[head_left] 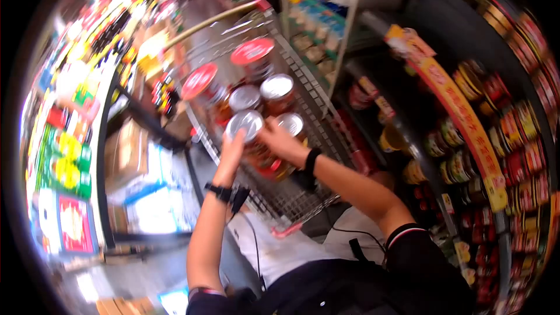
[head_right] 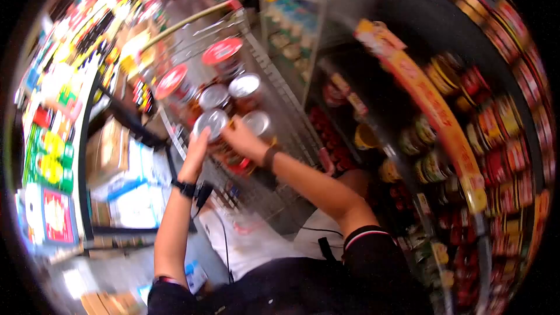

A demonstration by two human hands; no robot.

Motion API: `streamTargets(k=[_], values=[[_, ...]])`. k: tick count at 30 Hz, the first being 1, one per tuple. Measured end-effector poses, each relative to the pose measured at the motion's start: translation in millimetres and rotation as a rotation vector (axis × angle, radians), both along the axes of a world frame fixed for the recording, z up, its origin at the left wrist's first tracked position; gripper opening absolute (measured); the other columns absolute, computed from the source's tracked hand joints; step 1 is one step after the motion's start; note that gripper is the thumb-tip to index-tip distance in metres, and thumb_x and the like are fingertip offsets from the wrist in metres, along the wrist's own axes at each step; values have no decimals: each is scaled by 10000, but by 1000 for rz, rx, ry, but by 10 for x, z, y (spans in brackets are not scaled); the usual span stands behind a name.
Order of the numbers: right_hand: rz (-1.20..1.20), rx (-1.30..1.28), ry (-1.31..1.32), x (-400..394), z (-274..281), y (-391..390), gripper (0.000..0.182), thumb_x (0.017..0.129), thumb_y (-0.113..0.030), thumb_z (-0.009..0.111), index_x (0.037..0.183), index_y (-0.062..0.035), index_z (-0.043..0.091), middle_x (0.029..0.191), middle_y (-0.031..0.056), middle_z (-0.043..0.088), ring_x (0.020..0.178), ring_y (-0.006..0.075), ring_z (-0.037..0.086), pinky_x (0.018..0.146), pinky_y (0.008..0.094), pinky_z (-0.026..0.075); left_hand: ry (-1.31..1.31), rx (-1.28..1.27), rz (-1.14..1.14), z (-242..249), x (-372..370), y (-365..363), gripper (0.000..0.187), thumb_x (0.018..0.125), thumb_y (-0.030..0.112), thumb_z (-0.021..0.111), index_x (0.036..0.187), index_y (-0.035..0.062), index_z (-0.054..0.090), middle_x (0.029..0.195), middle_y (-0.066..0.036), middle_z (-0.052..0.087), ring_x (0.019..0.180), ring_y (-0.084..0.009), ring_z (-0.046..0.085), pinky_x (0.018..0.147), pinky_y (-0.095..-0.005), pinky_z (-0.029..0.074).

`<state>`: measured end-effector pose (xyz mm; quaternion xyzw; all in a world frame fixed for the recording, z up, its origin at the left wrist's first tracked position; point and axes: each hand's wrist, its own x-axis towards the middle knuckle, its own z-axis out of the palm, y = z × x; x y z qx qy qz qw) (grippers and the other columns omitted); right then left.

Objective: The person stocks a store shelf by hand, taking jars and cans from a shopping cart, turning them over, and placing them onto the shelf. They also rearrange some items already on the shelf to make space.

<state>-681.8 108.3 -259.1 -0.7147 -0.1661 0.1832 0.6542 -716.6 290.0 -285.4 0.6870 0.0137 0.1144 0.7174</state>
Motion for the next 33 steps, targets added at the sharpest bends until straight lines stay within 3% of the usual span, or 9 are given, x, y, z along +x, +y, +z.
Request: streamTargets(k=[2,4,9,13,14,17,18,21,33], values=[[45,42,-62,-22,-95,18,262,994,-260,548,1087,-17,512,981,64,592,936,114,524,805,300,483,116,-18,-2,-12,-41,28,450,980,273,567,1338,16,473,1245,-99,588,1100,-199,587,935,-338,484],[50,126,-96,-54,-150,36,276,1008,-234,521,1160,-5,508,1048,69,591,996,106,511,882,292,454,97,-67,2,29,-114,-4,497,977,326,592,1341,15,460,1234,-89,588,1110,-173,568,957,-306,455],[-38,91,-225,-242,135,-138,521,1007,-223,495,1380,111,352,1256,233,551,1181,262,520,1015,349,393,86,63,-36,494,-340,-248,629,943,319,634,1426,17,368,1340,-109,509,1225,-192,491,1053,-326,373],[-65,147,-303,-361,585,-459,626,1014,-252,496,1445,132,255,1425,262,419,1341,286,407,1105,338,310,40,76,-140,1175,-490,-625,759,891,165,678,1497,32,242,1389,-119,463,1278,-221,468,1066,-349,384],[-107,158,-354,-309,499,-481,658,1015,-258,498,1469,126,217,1510,264,322,1423,288,310,1158,333,234,39,39,-175,1261,-472,-681,852,834,66,714,1510,30,198,1403,-132,443,1278,-230,474,1070,-357,393],[-127,237,-429,-309,816,-796,650,1010,-311,483,1456,110,269,1496,280,336,1427,355,292,1163,357,236,-170,166,-227,1392,-395,-879,899,798,23,751,1508,27,201,1377,-127,469,1236,-211,517,1037,-331,432],[-211,202,-537,-351,945,-914,655,1009,-325,487,1450,113,281,1497,280,338,1427,356,296,1167,374,226,-167,124,-260,1501,-380,-988,931,773,-59,739,1511,29,179,1386,-132,458,1255,-218,507,1052,-336,430],[-315,140,-635,-410,1250,-1288,645,1009,-323,492,1455,100,295,1492,300,337,1428,373,296,1167,384,220,-209,248,-298,1691,-214,-1241,963,750,-33,752,1518,19,173,1452,-139,384,1347,-238,414,1119,-362,371],[-665,263,-895,-368,1748,-2780,607,1038,-242,479,1505,49,223,1532,250,305,1433,304,308,1146,378,268,-447,29,-570,2253,480,-3036,934,700,-103,785,1444,-31,224,1422,-149,413,1310,-238,456,1082,-339,415]])
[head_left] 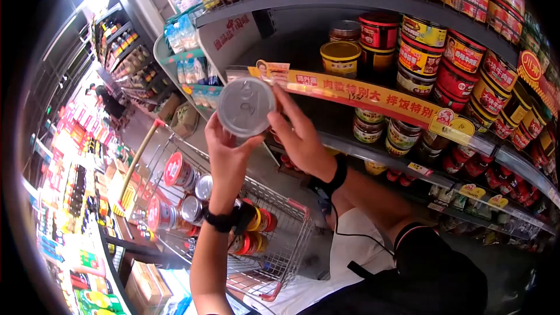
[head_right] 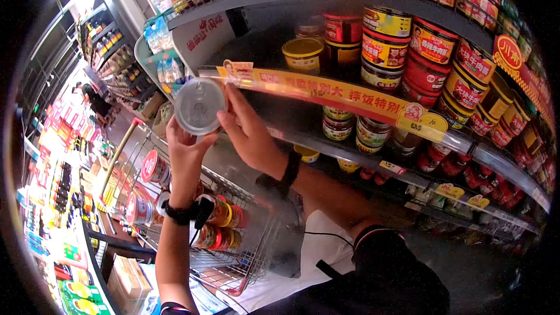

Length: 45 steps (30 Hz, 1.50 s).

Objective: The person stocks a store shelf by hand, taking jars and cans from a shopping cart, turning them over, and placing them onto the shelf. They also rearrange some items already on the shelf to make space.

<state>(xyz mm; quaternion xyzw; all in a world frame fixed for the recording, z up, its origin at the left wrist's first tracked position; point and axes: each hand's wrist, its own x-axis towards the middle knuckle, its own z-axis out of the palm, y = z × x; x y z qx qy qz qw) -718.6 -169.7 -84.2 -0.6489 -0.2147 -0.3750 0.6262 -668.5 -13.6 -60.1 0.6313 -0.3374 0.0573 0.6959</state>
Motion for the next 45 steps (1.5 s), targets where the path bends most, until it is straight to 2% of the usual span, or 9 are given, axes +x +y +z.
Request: streamTargets(k=[6,14,21,24,27,33,37,41,45], values=[[-318,-104,-63,57,247,-769,656,995,-236,537,1478,91,237,1526,326,252,1459,398,213,1170,420,207,-26,-95,-221,276,258,-938,842,722,-71,800,1383,-32,280,1362,-147,448,1266,-232,489,1058,-342,439],[-838,-265,-192,322,346,-1541,716,938,-215,605,1450,125,237,1481,358,291,1391,467,307,1155,463,250,-63,-15,-236,421,490,-1964,649,829,23,750,1369,-54,398,1228,-117,595,1085,-170,602,859,-278,528],[-856,-363,-80,325,278,-1823,734,963,-262,574,1465,120,197,1487,374,260,1388,483,297,1153,477,248,-165,-62,-263,223,757,-2330,610,899,117,709,1386,-69,392,1254,-139,591,1099,-169,595,927,-292,494],[-833,-359,-86,378,211,-1885,693,971,-197,538,1481,102,176,1491,379,247,1397,488,276,1159,472,243,-168,-35,-224,134,892,-2410,595,914,160,700,1371,-68,397,1274,-144,569,1124,-178,575,964,-307,469],[-846,-352,-66,437,195,-1939,644,994,-161,509,1526,-1,182,1550,289,234,1445,401,250,1143,404,290,-151,-52,-220,68,1027,-2504,581,926,190,688,1360,-67,400,1268,-144,566,1119,-182,571,973,-312,460],[-940,-338,-16,464,201,-1886,645,969,-112,526,1523,-22,209,1532,259,300,1415,381,320,1121,393,334,-110,-98,-286,60,1037,-2559,428,945,170,654,1277,-56,505,1195,-116,616,1072,-160,587,948,-296,462],[-929,-249,61,458,214,-1834,623,959,-134,553,1493,14,268,1478,270,378,1368,391,388,1086,406,371,-236,33,24,-24,897,-2497,622,967,277,625,1383,-74,324,1277,-211,545,1125,-243,575,957,-324,459],[-990,-318,32,464,155,-1844,651,948,-193,594,1474,40,290,1448,295,398,1362,403,386,1099,410,349,-128,-141,-13,-151,269,-1910,429,1001,195,560,1324,-21,378,1257,-164,522,1089,-209,557,924,-311,461],[-1170,-471,-235,241,201,-1351,433,916,-146,643,1294,2,492,1315,221,530,1215,395,486,1049,457,356,77,-231,34,-496,-112,-1060,250,1015,117,498,1231,10,429,1151,-93,542,970,-144,572,863,-276,468]])
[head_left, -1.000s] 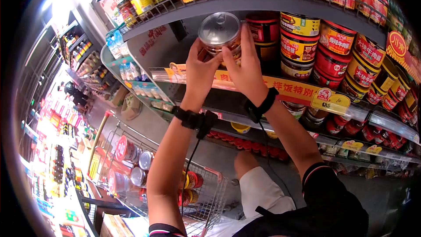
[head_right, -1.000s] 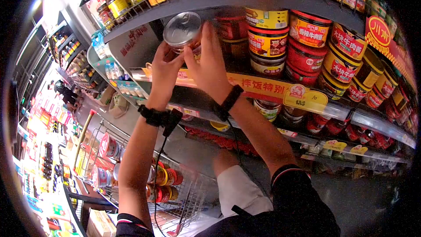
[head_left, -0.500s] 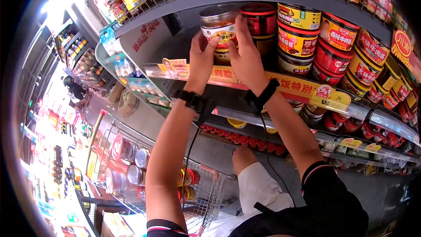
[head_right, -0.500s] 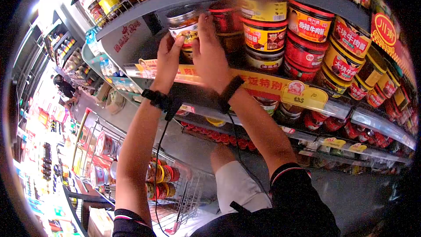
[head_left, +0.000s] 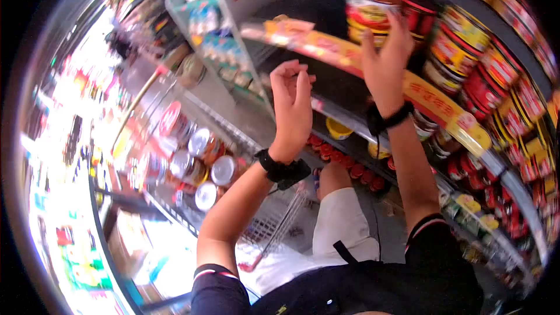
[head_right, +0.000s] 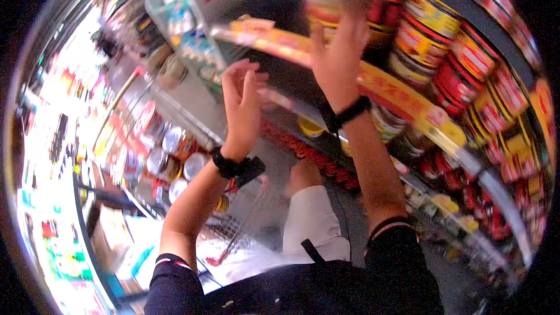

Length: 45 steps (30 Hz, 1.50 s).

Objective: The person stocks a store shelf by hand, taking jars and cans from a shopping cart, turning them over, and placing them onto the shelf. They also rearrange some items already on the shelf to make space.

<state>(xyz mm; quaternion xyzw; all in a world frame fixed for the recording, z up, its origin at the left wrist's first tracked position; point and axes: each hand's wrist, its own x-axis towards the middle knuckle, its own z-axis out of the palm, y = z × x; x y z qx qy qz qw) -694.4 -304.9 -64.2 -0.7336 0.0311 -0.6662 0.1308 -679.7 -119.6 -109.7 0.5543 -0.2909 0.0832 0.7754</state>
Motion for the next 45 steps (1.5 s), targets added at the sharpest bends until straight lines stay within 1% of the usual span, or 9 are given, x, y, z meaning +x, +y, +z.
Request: streamTargets(k=[5,11,17,20,23,26,29,32,45], values=[[791,214,387,-180,-299,1395,231,937,-48,566,1160,7,594,1120,86,646,1001,147,612,892,283,471,182,16,381,-769,86,1082,242,1022,162,484,1198,-1,458,1066,-85,587,880,-132,590,776,-270,495],[1816,1316,1264,298,-1458,2678,273,901,-44,546,1164,-5,607,1062,61,637,965,137,612,851,291,512,337,106,881,-1811,398,2430,253,974,140,520,1171,-16,488,1070,-103,581,913,-170,583,830,-297,492],[1616,487,1213,803,-3001,3055,132,887,-87,545,995,-43,608,973,29,611,820,148,575,779,319,473,618,108,914,-2266,205,2888,378,924,156,534,1241,-42,475,1132,-161,576,1024,-233,570,916,-340,456],[1477,1073,1455,285,-1956,3063,123,883,-103,554,983,-56,608,974,41,582,867,163,563,808,338,459,556,330,922,-2184,186,2886,451,878,186,576,1252,-54,499,1226,-230,568,1109,-325,566,973,-381,439],[1234,22,1276,551,-2887,2919,204,825,-144,634,1008,-54,627,1045,116,587,979,262,574,875,408,470,442,819,949,-2164,175,2862,581,834,288,634,1273,-66,494,1271,-265,545,1236,-389,470,1071,-444,353],[1453,390,1243,642,-3274,2931,343,730,-189,753,1021,-46,638,1048,215,631,937,416,637,853,449,531,308,1125,1000,-2148,106,2732,659,813,357,656,1284,-73,487,1313,-296,509,1354,-453,317,1143,-486,249],[1332,853,1392,566,-3181,3075,391,787,-198,700,1116,-23,581,1097,214,607,1008,378,621,858,443,521,339,1166,1002,-2196,83,2744,697,802,363,676,1279,-105,476,1328,-310,496,1369,-454,308,1150,-483,242],[1303,1226,1548,483,-2685,3222,404,857,-178,621,1207,-3,518,1133,185,602,1043,296,605,865,414,509,161,1200,986,-2180,88,2800,554,729,299,714,1054,-126,574,1040,-323,627,1050,-478,555,980,-496,422],[1239,1004,1129,-2,-2047,3156,433,857,-135,592,1243,38,503,1203,227,617,1149,280,583,960,365,450,247,844,874,-1886,-116,2610,618,906,269,601,1390,-62,408,1228,-269,452,1161,-424,460,1033,-449,353]])
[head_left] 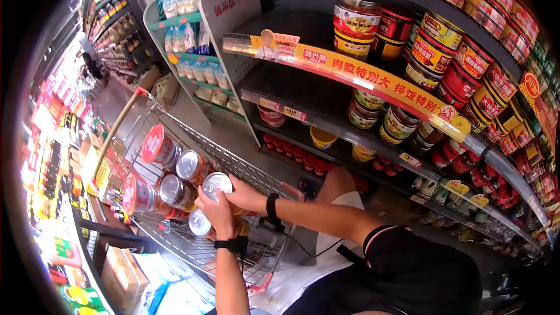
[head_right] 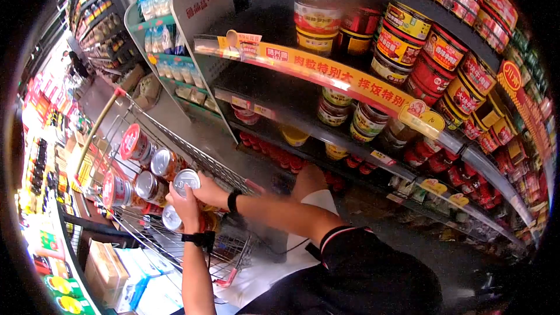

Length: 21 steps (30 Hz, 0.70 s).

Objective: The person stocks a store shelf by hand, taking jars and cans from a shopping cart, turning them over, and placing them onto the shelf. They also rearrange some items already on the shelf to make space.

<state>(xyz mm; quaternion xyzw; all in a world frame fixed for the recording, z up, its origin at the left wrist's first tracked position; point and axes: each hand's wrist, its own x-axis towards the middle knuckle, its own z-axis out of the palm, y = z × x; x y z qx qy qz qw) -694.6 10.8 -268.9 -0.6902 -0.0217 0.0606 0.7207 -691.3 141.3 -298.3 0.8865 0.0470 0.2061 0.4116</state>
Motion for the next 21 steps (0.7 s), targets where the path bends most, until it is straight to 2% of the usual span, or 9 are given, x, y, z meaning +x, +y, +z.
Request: streamTargets(k=[4,5,8,9,12,14,15,18,21], values=[[-53,-53,-124,-265,307,-117,698,846,-159,622,1415,118,327,1302,297,531,1195,319,556,983,357,443,-139,-68,-82,438,-227,-193,613,914,253,580,1420,-38,394,1200,-234,450,1153,-388,465,1022,-434,358],[-67,-106,-93,-322,329,-166,790,845,-149,624,1463,134,222,1409,313,432,1282,330,490,1029,351,414,-185,-64,-109,497,-265,-240,615,914,248,575,1429,-33,389,1194,-229,451,1152,-382,466,1021,-431,358],[-213,-127,-220,-500,620,-393,769,853,-142,616,1467,119,235,1469,303,361,1357,326,412,1077,345,370,-272,-46,-237,898,-396,-484,626,917,245,557,1450,-26,372,1206,-224,452,1151,-368,467,1022,-430,352],[-241,-128,-270,-539,773,-508,759,858,-114,615,1479,101,234,1483,289,345,1396,312,357,1112,339,328,-308,5,-291,1008,-392,-533,662,892,185,592,1468,-24,342,1243,-214,441,1166,-348,466,1024,-409,368],[-335,-100,-437,-470,1051,-849,754,852,-68,619,1486,84,241,1489,269,345,1407,296,343,1132,342,301,-346,-138,-479,1368,-327,-803,718,863,119,632,1494,5,309,1311,-179,407,1219,-324,452,1042,-405,379],[-410,-115,-587,-383,1212,-1079,748,854,-25,601,1498,64,232,1508,248,326,1406,277,345,1133,346,302,-301,-222,-590,1613,-260,-974,823,808,39,698,1520,68,286,1366,-123,367,1290,-279,421,1066,-436,390],[-493,-294,-712,-342,1313,-1205,755,873,-7,589,1512,43,191,1502,226,331,1392,266,363,1124,355,319,-313,-212,-638,1806,-238,-1080,845,797,27,713,1523,82,285,1373,-114,362,1303,-270,415,1070,-449,391],[-492,-74,-740,-240,1582,-1521,755,895,2,585,1516,31,157,1486,205,345,1369,259,386,1120,369,330,-371,-236,-783,2204,-28,-1400,896,757,-20,755,1518,95,296,1399,-106,351,1325,-246,410,1070,-455,406],[-570,-141,-857,-59,1861,-1824,723,917,6,592,1504,33,171,1466,185,358,1337,244,417,1118,378,337,-424,-275,-865,2450,295,-1719,883,746,-50,769,1493,91,319,1423,-100,365,1337,-234,409,1070,-433,418]])
